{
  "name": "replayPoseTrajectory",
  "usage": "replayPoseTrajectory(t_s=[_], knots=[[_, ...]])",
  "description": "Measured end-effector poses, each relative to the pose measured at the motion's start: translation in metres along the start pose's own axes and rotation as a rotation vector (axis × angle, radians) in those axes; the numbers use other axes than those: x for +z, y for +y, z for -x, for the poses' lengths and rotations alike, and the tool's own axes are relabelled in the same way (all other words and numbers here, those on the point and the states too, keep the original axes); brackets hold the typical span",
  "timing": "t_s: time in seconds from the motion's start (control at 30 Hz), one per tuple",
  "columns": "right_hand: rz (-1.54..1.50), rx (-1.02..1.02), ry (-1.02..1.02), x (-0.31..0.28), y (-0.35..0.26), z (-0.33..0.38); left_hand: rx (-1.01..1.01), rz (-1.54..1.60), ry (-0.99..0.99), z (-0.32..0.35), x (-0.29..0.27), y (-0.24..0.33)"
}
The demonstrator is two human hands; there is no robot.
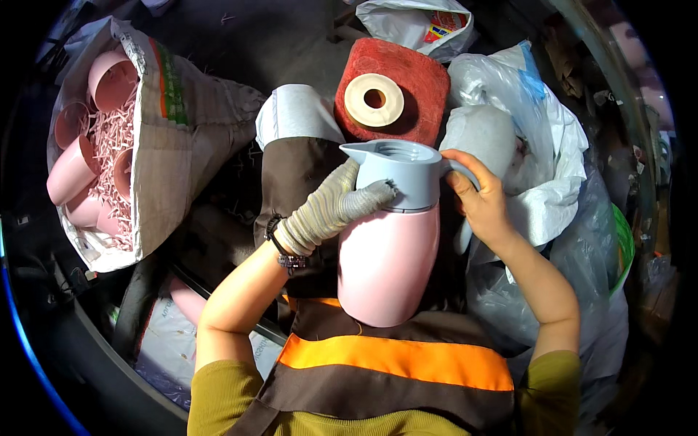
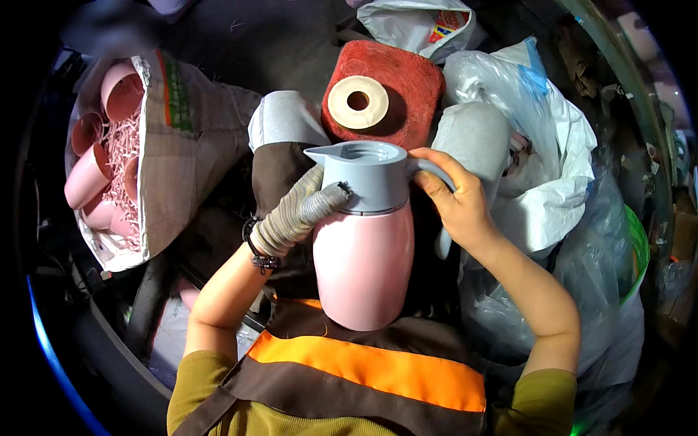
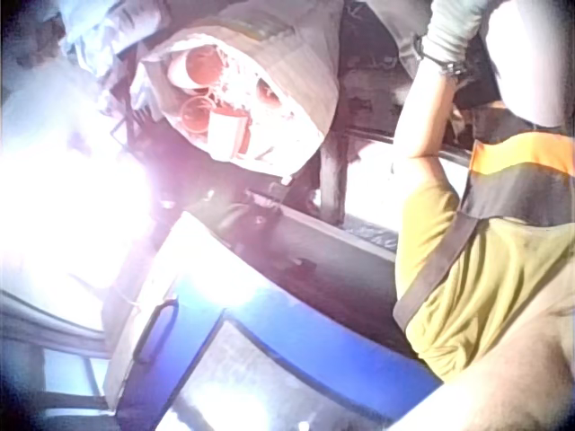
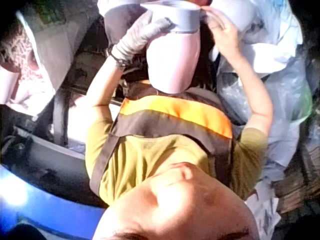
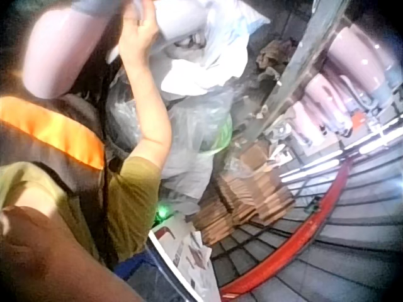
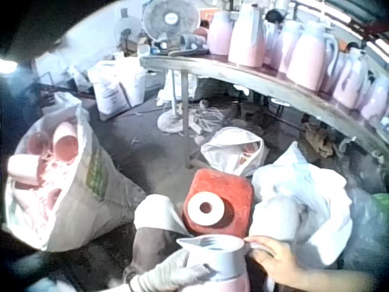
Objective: The person assembles pink kettles by hand, attaching grey lids and bases to the main bodies.
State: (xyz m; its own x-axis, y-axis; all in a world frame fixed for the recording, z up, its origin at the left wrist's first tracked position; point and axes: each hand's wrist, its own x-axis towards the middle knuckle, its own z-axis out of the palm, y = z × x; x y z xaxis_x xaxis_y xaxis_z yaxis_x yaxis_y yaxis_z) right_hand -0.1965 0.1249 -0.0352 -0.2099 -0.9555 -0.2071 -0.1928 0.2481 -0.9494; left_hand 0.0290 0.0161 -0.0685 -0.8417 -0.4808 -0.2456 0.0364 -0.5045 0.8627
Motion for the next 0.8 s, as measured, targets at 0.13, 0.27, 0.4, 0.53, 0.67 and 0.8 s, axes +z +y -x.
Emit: replayPoseTrajectory(t_s=[0.13,0.27,0.4,0.53,0.67,0.8], knots=[[0.051,0.11,-0.064,-0.007,0.002,0.002,0.011,-0.06,0.019,-0.002,0.005,0.002],[0.171,0.103,-0.342,-0.029,-0.03,-0.009,0.075,-0.114,-0.022,-0.004,0.008,0.007],[0.466,-0.122,-0.652,-0.034,-0.07,-0.032,0.061,-0.146,-0.076,-0.007,0.015,0.012],[0.53,0.007,-0.741,-0.034,-0.069,-0.039,-0.01,-0.197,-0.096,-0.004,0.014,0.019],[0.478,0.035,-0.74,-0.037,-0.058,-0.038,-0.035,-0.209,-0.094,-0.007,0.011,0.012],[0.412,-0.025,-0.702,-0.04,-0.053,-0.038,-0.102,-0.243,-0.131,-0.012,0.01,0.013]])
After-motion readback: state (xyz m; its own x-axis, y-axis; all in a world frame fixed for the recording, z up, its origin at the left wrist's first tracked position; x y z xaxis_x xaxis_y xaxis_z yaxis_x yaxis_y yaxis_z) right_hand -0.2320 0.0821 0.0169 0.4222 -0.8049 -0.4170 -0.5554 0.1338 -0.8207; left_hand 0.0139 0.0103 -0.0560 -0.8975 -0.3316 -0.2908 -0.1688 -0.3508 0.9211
